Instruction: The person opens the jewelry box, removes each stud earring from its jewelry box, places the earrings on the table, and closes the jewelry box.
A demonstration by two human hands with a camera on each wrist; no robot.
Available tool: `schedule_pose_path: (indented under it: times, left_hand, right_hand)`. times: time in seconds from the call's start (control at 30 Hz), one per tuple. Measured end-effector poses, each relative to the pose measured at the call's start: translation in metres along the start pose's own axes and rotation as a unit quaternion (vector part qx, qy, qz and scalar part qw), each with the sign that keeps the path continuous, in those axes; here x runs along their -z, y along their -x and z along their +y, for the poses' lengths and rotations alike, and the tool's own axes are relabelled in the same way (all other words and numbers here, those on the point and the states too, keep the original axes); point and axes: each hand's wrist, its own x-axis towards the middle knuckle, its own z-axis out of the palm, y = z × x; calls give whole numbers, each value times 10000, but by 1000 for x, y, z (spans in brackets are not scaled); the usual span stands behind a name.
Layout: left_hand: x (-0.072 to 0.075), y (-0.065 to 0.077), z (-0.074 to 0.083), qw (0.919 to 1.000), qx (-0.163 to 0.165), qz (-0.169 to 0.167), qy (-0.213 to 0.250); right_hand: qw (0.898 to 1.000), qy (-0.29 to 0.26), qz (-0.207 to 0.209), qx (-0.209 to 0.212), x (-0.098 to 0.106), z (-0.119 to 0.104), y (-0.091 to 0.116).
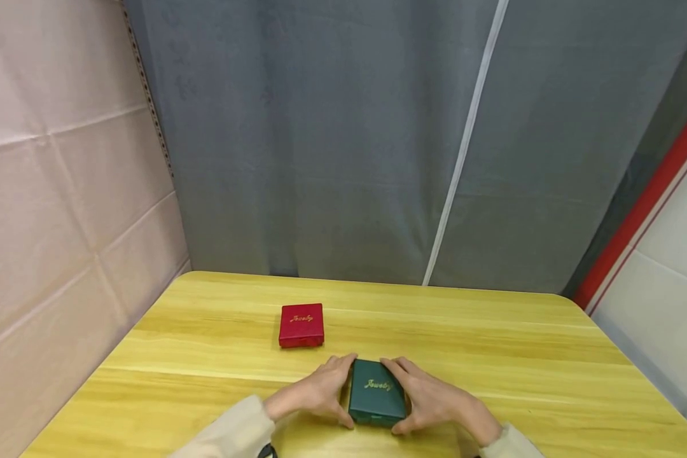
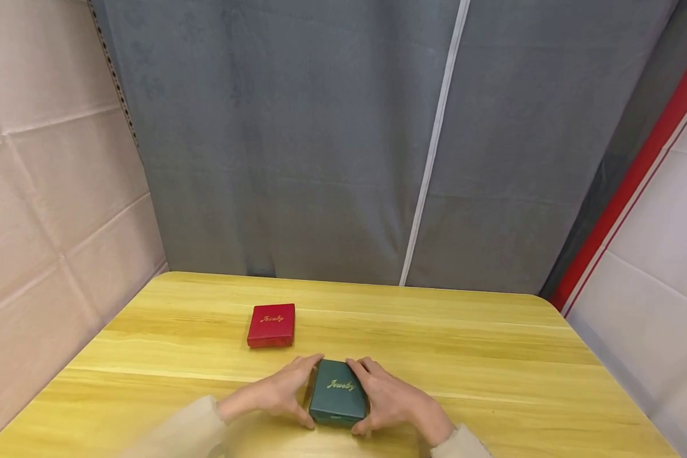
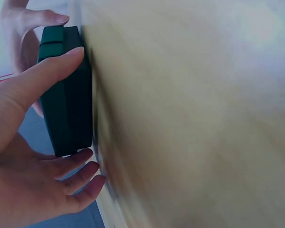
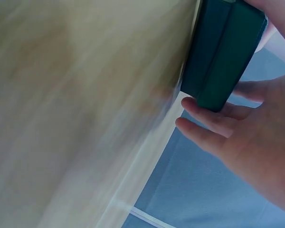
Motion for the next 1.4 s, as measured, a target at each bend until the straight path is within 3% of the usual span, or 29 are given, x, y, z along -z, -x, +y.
schedule_pose_path:
  times: [0.4,0.7,1.4]
  left_hand:
    - [-7,-1,2,9996,-37,193,-199]
    - [-8,-3,2,9998,-88,13,-156]
    - [-13,-4,-5,9994,-295,137,72]
  right_hand:
    - [9942,1040,268,115,-1,-17,-7]
    - [9863,1619,269,161,-3,-25,-15]
    - [9887,1403,490,217,-7,-23,-16]
